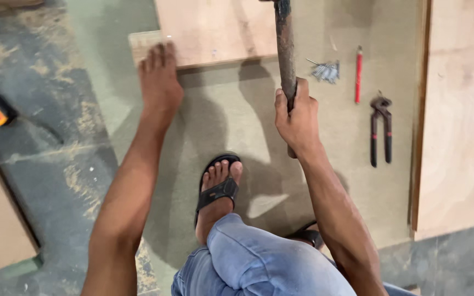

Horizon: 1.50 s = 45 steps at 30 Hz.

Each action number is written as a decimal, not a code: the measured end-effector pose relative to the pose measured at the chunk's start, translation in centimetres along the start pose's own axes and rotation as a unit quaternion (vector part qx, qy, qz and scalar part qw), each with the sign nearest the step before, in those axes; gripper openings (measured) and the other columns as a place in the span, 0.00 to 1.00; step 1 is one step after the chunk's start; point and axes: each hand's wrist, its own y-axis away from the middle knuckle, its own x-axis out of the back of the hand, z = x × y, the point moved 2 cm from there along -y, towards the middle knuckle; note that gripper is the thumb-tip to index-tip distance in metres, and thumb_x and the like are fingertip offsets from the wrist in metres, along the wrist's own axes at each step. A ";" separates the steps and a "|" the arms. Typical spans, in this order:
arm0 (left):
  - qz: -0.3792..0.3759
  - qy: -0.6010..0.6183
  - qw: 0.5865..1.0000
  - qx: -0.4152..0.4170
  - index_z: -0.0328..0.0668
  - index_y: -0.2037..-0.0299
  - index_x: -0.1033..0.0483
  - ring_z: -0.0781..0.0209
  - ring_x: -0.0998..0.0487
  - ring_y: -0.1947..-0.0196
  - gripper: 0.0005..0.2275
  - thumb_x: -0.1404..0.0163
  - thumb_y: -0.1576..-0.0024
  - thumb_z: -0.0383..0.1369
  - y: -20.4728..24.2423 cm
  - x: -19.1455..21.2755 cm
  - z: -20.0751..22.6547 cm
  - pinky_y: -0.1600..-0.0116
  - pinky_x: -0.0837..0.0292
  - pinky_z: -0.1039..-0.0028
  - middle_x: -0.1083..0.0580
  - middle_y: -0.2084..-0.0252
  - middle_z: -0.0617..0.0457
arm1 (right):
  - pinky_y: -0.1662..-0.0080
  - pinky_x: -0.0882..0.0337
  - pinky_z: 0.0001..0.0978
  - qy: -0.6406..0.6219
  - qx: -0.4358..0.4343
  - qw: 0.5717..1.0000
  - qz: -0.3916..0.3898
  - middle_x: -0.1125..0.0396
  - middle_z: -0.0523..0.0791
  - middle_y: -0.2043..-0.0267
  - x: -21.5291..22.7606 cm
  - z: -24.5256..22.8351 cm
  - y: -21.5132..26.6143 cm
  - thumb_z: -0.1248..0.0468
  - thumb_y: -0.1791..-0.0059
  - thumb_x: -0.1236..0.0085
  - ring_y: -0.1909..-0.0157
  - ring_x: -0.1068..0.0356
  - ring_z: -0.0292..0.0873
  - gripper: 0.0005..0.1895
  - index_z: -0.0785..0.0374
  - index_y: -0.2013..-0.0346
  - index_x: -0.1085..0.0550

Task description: The person hammers nails into a wooden plank using a hammer. They repeatedly pick up nails and drive them into the wood, then flip the plank to inspect the joined pieces.

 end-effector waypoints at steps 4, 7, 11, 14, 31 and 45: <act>0.022 0.005 1.000 -0.020 0.45 0.22 0.51 0.40 0.52 0.22 0.35 0.58 0.42 0.19 3.0 -0.1 0.3 0.23 0.61 0.50 0.47 0.22 0.36 | 0.68 0.28 0.41 -0.026 0.105 0.994 0.024 0.34 0.52 0.75 -2.6 -3.3 0.9 0.65 0.41 0.48 0.75 0.27 0.48 0.16 0.71 0.43 0.37; 0.021 0.014 0.999 -0.025 0.48 0.23 0.51 0.40 0.51 0.23 0.37 0.57 0.46 0.19 4.5 -0.8 -0.1 0.24 0.63 0.51 0.47 0.24 0.36 | 0.70 0.26 0.41 -0.028 0.148 0.989 0.003 0.31 0.52 0.76 -6.9 -3.4 1.0 0.63 0.42 0.49 0.74 0.24 0.51 0.19 0.74 0.43 0.39; 0.045 -0.022 0.998 -0.048 0.47 0.22 0.51 0.41 0.50 0.22 0.36 0.55 0.44 0.20 4.8 -1.1 -0.2 0.23 0.63 0.49 0.47 0.23 0.36 | 0.73 0.29 0.48 0.075 0.121 0.986 -0.088 0.32 0.56 0.76 -13.4 -1.9 -2.0 0.63 0.43 0.47 0.75 0.28 0.61 0.18 0.74 0.46 0.37; 0.061 -0.027 0.995 -0.067 0.44 0.21 0.53 0.39 0.51 0.22 0.35 0.55 0.41 0.21 4.3 -0.8 0.0 0.22 0.63 0.47 0.47 0.23 0.34 | 0.75 0.32 0.48 0.120 0.082 0.982 -0.116 0.33 0.58 0.77 -14.1 -1.7 -4.5 0.62 0.41 0.47 0.76 0.29 0.62 0.16 0.74 0.50 0.38; 0.120 -0.011 0.990 -0.075 0.41 0.25 0.44 0.37 0.33 0.34 0.35 0.49 0.46 0.21 3.0 -0.5 -1.1 0.27 0.47 0.49 0.32 0.35 0.35 | 0.72 0.34 0.54 0.095 0.072 0.984 -0.131 0.33 0.61 0.76 -15.0 2.3 -3.2 0.62 0.41 0.48 0.73 0.31 0.67 0.14 0.73 0.55 0.36; 0.067 -0.033 0.995 -0.068 0.33 0.27 0.37 0.31 0.31 0.48 0.29 0.52 0.43 0.20 -1.5 1.5 -0.7 0.38 0.41 0.45 0.30 0.48 0.30 | 0.70 0.30 0.42 -0.001 -0.021 1.000 0.014 0.32 0.53 0.77 -4.8 4.8 -0.2 0.66 0.43 0.47 0.74 0.26 0.54 0.09 0.70 0.57 0.36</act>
